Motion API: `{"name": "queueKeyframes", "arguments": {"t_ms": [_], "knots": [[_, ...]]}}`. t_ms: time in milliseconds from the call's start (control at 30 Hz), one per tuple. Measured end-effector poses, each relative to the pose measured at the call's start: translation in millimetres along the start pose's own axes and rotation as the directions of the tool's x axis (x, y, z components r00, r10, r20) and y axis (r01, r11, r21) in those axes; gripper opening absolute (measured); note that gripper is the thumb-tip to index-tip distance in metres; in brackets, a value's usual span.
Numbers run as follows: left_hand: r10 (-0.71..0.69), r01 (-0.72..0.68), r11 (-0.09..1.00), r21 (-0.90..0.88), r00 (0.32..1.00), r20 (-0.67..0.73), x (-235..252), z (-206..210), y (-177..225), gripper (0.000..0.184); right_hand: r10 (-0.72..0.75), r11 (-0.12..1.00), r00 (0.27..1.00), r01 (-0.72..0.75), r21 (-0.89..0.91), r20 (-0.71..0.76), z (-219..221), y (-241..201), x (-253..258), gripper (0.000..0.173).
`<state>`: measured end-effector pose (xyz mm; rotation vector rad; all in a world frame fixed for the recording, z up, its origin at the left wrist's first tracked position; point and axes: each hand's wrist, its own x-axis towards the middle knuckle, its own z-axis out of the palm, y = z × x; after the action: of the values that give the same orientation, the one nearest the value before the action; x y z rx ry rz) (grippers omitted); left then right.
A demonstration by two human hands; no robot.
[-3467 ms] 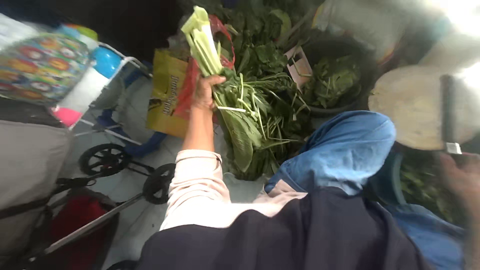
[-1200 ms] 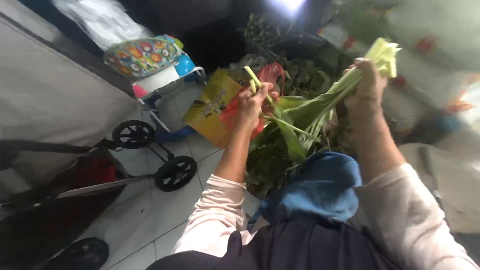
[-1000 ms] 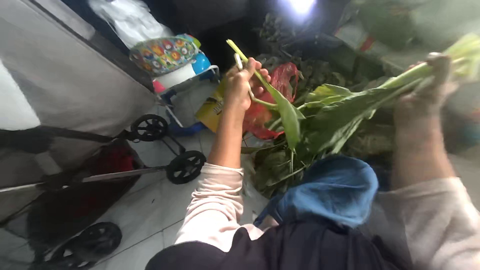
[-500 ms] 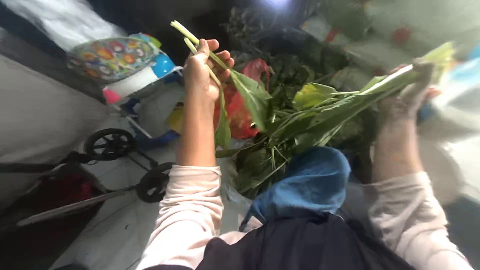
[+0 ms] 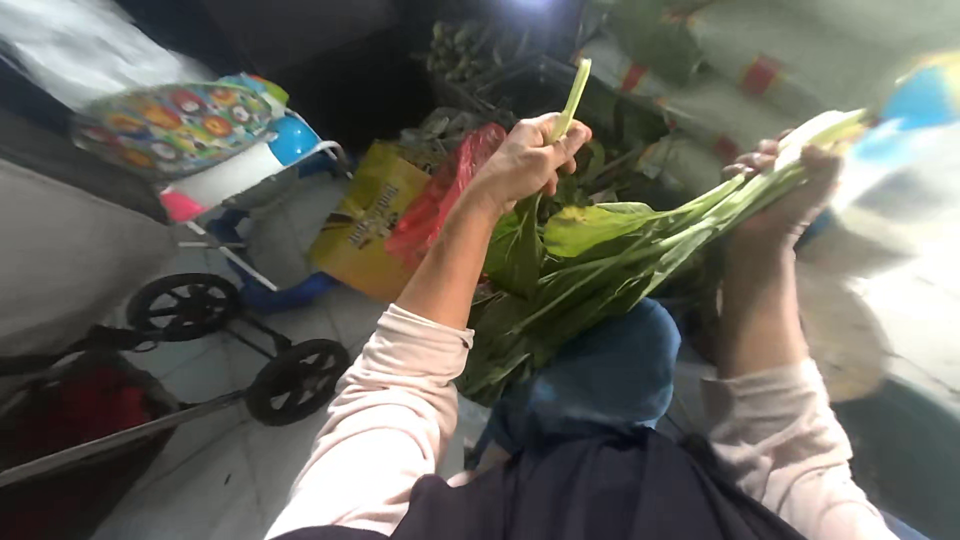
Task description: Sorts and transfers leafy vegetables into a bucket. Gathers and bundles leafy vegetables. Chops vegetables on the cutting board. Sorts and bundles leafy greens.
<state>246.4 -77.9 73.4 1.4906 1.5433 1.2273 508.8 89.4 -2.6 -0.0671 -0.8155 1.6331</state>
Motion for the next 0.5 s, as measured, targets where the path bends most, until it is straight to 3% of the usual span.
{"name": "queueKeyframes", "arguments": {"t_ms": [167, 267, 400, 500], "knots": [[-0.060, 0.042, 0.979, -0.198, 0.994, -0.087, 22, -9, -2, 0.025, 0.007, 0.998, 1.000, -0.008, -0.060, -0.012, 5, -2, -15, 0.023], [-0.048, 0.024, 0.981, -0.192, 0.991, -0.121, 30, -20, 4, 0.021, 0.022, 0.997, 1.000, -0.020, -0.068, 0.016, 4, -9, -28, 0.019], [0.066, -0.079, 0.990, 0.120, 0.992, 0.112, 17, -8, 20, 0.009, -0.033, 0.999, 0.999, 0.033, 0.012, -0.032, -9, -12, -24, 0.019], [0.090, -0.222, 0.906, 0.361, 0.933, 0.348, 9, 32, 21, 0.032, -0.043, 0.999, 0.999, 0.044, 0.022, -0.026, -12, -12, -27, 0.017]]}}
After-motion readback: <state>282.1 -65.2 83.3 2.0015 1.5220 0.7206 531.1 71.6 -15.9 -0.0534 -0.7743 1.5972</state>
